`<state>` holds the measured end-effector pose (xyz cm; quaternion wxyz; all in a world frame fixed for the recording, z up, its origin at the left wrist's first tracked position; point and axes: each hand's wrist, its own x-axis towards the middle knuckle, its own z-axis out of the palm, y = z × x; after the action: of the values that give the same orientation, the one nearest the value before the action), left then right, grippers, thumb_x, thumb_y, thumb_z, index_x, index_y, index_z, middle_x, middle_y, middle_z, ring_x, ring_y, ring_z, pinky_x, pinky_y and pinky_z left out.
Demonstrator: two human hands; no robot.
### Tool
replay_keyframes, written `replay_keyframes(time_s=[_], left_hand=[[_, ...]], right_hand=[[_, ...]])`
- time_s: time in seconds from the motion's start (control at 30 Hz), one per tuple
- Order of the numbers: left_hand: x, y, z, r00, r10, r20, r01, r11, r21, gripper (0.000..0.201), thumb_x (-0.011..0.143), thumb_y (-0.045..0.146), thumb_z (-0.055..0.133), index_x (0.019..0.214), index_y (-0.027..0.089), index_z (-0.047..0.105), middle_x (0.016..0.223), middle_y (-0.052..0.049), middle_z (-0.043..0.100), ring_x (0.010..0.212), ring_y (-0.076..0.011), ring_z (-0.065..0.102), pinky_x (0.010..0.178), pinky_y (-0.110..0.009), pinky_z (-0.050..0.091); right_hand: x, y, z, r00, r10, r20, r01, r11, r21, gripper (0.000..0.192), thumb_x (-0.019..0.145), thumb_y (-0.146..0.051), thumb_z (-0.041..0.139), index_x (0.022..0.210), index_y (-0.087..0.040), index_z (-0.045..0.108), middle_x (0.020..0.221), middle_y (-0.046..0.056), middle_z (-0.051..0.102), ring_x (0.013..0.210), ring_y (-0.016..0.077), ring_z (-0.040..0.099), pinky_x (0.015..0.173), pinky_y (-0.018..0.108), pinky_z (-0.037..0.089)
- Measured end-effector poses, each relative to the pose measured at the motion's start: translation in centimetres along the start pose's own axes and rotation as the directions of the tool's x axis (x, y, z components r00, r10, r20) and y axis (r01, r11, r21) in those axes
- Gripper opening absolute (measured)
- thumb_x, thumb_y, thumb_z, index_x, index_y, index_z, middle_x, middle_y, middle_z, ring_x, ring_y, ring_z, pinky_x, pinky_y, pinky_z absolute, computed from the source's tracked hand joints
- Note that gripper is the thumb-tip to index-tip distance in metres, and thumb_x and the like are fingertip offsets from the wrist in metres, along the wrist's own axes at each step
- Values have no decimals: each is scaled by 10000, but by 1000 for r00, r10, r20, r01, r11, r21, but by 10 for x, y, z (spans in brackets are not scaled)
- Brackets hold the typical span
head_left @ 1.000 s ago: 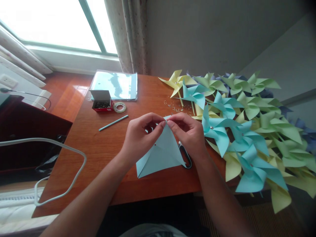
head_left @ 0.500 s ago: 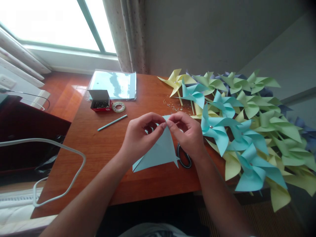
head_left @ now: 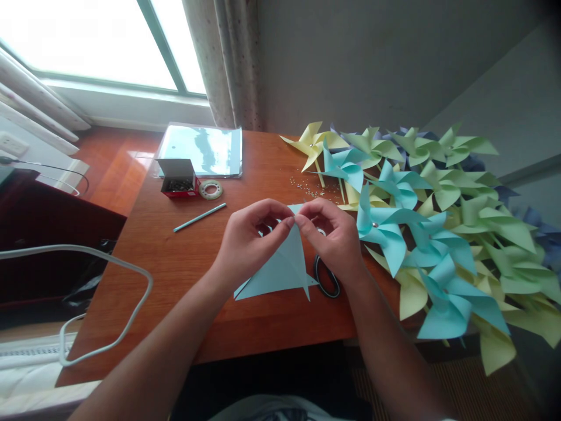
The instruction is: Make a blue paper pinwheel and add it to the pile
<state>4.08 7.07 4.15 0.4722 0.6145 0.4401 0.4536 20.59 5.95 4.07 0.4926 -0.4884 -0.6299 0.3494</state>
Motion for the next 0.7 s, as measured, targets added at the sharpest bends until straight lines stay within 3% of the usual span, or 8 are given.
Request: replay_keyframes(time_s=[0.3,0.7], left_hand=[[0,0,-1,1000,-9,1,9,1000,-14,95,842,267,726,836,173,710,734,-27,683,643,-136,603,584,-247,481],[0,-1,-1,1000,-28,0,28,999,-32,114,839,279,730,838,167,710,724,-23,673,635,-132,590,580,-247,473]], right_hand=[[0,4,0,998,67,-9,-66,993,101,70,905,-274,654,888,-214,687,838,9,687,724,148,633,629,273,521],[0,1,-1,996,-89,-4,89,992,-89,57,914,-218,631,867,-219,663,822,-1,658,707,137,610,594,266,507]])
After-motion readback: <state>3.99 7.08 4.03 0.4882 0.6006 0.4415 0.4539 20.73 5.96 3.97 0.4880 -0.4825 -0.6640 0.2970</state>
